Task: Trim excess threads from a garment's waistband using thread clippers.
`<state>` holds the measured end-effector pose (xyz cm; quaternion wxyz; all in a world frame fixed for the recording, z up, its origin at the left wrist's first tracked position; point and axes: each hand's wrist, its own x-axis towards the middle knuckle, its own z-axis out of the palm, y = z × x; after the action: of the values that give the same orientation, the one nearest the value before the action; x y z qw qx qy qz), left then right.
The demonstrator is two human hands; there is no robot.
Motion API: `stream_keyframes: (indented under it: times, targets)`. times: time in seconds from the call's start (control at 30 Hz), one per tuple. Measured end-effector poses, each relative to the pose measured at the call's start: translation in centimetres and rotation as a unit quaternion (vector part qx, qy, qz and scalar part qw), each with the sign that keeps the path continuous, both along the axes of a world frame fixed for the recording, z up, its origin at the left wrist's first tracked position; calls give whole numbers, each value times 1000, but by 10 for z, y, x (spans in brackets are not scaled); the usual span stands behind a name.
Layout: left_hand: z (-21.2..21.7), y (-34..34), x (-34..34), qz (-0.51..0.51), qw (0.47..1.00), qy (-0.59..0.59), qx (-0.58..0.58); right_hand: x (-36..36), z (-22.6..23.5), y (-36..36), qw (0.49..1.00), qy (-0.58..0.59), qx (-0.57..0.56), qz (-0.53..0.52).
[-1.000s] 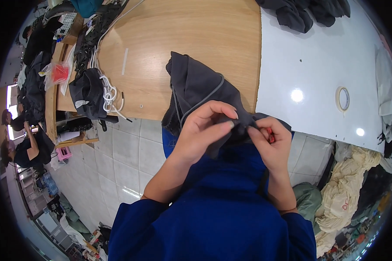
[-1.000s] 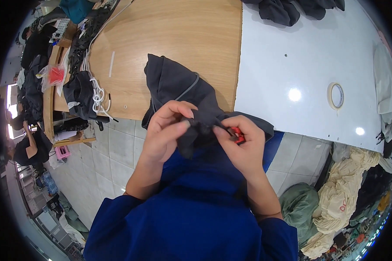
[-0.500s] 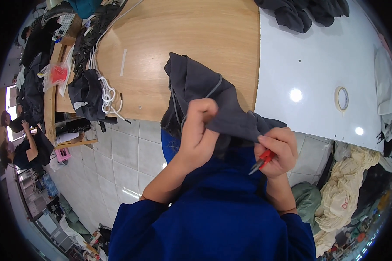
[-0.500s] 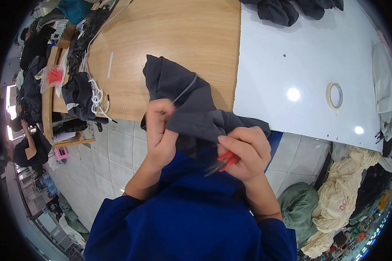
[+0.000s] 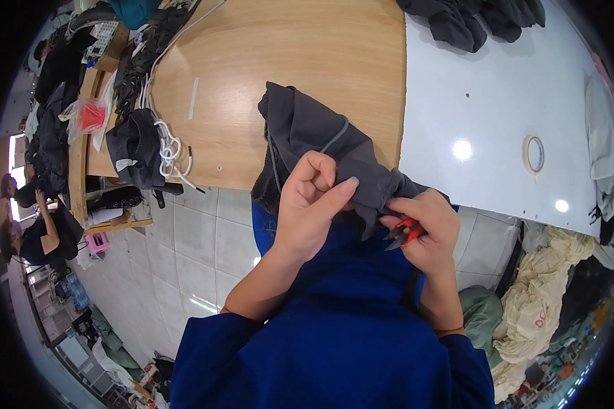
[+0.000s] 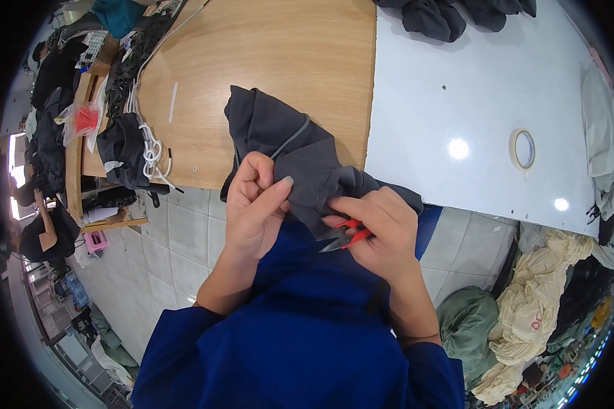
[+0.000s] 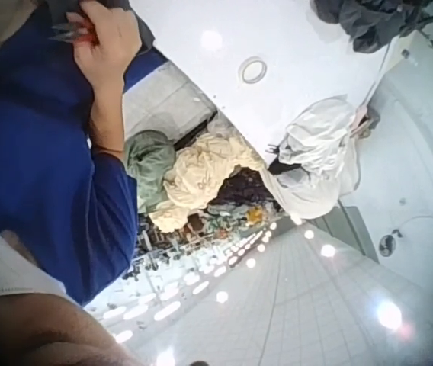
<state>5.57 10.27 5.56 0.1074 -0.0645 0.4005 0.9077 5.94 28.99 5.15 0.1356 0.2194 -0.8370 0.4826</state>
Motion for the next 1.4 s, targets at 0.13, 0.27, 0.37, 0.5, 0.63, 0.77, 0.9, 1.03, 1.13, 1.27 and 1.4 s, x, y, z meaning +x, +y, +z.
stream_keyframes:
  times: [0.13, 0.27, 0.37, 0.5, 0.63, 0.77, 0.9, 1.03, 1.13, 1.27, 1.4]
  targets:
    - [0, 0, 1, 0, 999, 2, 42, 11, 11, 0, 963, -214, -158, -34]
    - [5, 5, 2, 10, 999, -19, 34, 17, 4, -12, 944, -170, -259, -118]
    - [6, 5, 3, 7, 999, -4, 41, 9, 16, -3, 989, -112, -67, -66]
    - [3, 7, 4, 18, 998, 34, 53, 10, 17, -4, 993, -63, -17, -96]
    - [0, 9, 5, 24, 998, 55, 26, 11, 18, -5, 994, -42, 1, -104]
    - [-4, 8, 6, 32, 996, 78, 0, 10, 19, -4, 993, -10, 23, -119]
    - [-6, 9, 6, 47, 992, 116, -22, 11, 18, -4, 991, 4, 34, -132]
    - [-5, 12, 7, 45, 991, 119, -35, 10, 20, -4, 989, 16, 52, -135]
    - [-5, 13, 8, 49, 987, 133, -70, 10, 22, -5, 989, 24, 58, -135]
    - [-7, 12, 9, 46, 988, 138, -56, 13, 19, -6, 973, -151, -113, -129]
    - [-8, 13, 8, 50, 988, 139, -41, 16, 19, -5, 973, -150, -115, -134]
